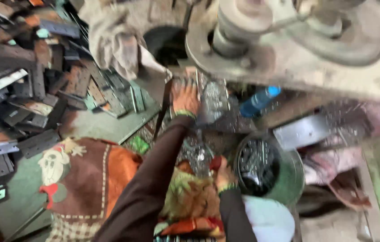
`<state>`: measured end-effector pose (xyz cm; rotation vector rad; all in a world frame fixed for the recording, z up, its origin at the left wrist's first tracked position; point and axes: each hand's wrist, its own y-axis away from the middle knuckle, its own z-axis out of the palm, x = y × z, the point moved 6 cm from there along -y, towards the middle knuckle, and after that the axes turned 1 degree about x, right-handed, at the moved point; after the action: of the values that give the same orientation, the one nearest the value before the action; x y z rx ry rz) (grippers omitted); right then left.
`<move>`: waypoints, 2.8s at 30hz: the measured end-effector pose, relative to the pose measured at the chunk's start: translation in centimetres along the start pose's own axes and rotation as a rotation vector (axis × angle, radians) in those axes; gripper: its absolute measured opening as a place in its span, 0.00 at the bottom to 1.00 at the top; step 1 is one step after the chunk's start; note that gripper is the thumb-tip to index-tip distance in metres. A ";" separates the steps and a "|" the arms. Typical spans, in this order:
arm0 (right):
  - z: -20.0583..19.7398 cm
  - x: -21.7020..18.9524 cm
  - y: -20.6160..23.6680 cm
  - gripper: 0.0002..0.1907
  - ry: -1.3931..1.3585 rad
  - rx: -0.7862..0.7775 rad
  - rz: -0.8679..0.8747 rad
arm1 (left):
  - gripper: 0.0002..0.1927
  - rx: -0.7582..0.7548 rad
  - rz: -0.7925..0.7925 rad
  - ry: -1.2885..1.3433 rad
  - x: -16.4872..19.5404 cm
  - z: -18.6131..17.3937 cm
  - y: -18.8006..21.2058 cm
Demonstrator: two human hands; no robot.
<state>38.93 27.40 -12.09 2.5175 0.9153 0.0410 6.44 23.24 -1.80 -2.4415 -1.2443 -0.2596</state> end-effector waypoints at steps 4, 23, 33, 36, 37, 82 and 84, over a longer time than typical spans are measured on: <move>-3.9 0.1 1.2 0.43 -0.017 -0.010 -0.027 | 0.34 -0.004 0.070 0.042 0.1 -0.6 -0.2; 1.9 3.0 -2.9 0.44 -0.143 0.209 -0.113 | 0.16 0.131 0.384 0.312 1.1 -9.3 9.4; 0.9 1.9 -1.7 0.42 -0.145 0.127 -0.065 | 0.21 0.013 -0.116 0.189 3.7 -11.8 5.0; 1.3 2.3 -1.9 0.43 -0.131 0.113 -0.082 | 0.25 -0.006 0.051 0.033 6.3 -10.7 8.0; 1.5 2.6 -1.9 0.43 -0.130 0.108 -0.090 | 0.26 -0.011 0.140 -0.011 7.1 -10.3 8.5; -5.0 -0.5 2.5 0.33 -0.038 0.124 -0.076 | 0.22 0.114 0.067 0.040 2.4 -5.8 7.0; -6.9 -1.0 1.9 0.35 -0.057 0.091 -0.090 | 0.24 0.118 0.084 -0.013 2.5 -5.6 7.0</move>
<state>38.07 28.31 -5.01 2.5429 1.0277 -0.1027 13.59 18.99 2.37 -2.3911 -1.1262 -0.1427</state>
